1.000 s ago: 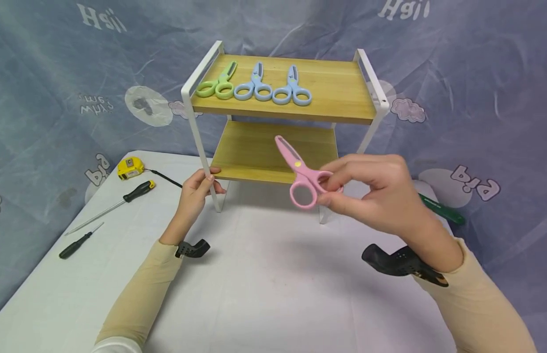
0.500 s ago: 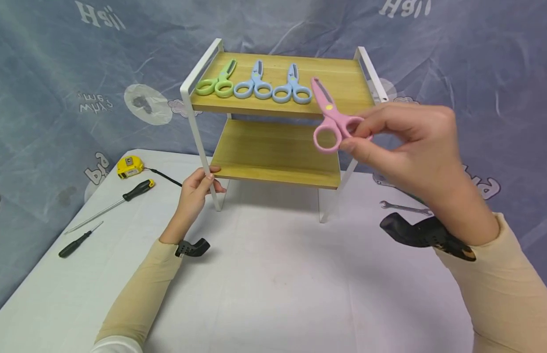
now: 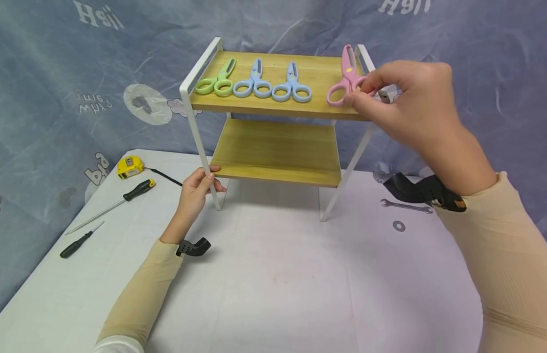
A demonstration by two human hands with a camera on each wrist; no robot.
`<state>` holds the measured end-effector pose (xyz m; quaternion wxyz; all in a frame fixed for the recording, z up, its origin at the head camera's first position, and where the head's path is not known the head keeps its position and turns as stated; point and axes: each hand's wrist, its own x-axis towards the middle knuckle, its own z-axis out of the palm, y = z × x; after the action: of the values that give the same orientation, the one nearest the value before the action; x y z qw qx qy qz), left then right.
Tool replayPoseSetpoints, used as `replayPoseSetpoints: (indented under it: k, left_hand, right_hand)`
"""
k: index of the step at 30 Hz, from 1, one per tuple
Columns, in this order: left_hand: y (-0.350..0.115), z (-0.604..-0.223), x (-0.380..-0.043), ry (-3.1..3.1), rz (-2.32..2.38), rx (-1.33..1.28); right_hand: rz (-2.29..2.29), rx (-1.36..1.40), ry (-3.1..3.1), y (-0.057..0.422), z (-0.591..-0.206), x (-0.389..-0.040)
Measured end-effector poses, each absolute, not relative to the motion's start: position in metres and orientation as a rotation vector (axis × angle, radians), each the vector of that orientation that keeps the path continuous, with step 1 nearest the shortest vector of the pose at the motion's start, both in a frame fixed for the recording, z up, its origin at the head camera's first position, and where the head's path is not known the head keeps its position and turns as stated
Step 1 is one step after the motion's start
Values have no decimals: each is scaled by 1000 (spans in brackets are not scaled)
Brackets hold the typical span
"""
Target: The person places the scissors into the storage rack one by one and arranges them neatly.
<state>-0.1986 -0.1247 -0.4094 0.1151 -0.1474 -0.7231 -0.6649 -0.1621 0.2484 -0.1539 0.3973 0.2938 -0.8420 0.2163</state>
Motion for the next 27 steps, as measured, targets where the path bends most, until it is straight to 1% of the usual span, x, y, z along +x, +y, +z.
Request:
replayPoseSetpoints:
  k: [8, 17, 27]
  left_hand:
    - [-125, -411, -200, -2072, -1936, -480]
    - [-126, -412, -201, -2080, -1930, -483]
    - [-126, -412, -200, -2079, -1942, -479]
  right_hand:
    - [508, 683, -2219, 248, -155, -175]
    - [490, 648, -2329, 241, -157, -180]
    - [467, 545, -2456, 233, -162, -184]
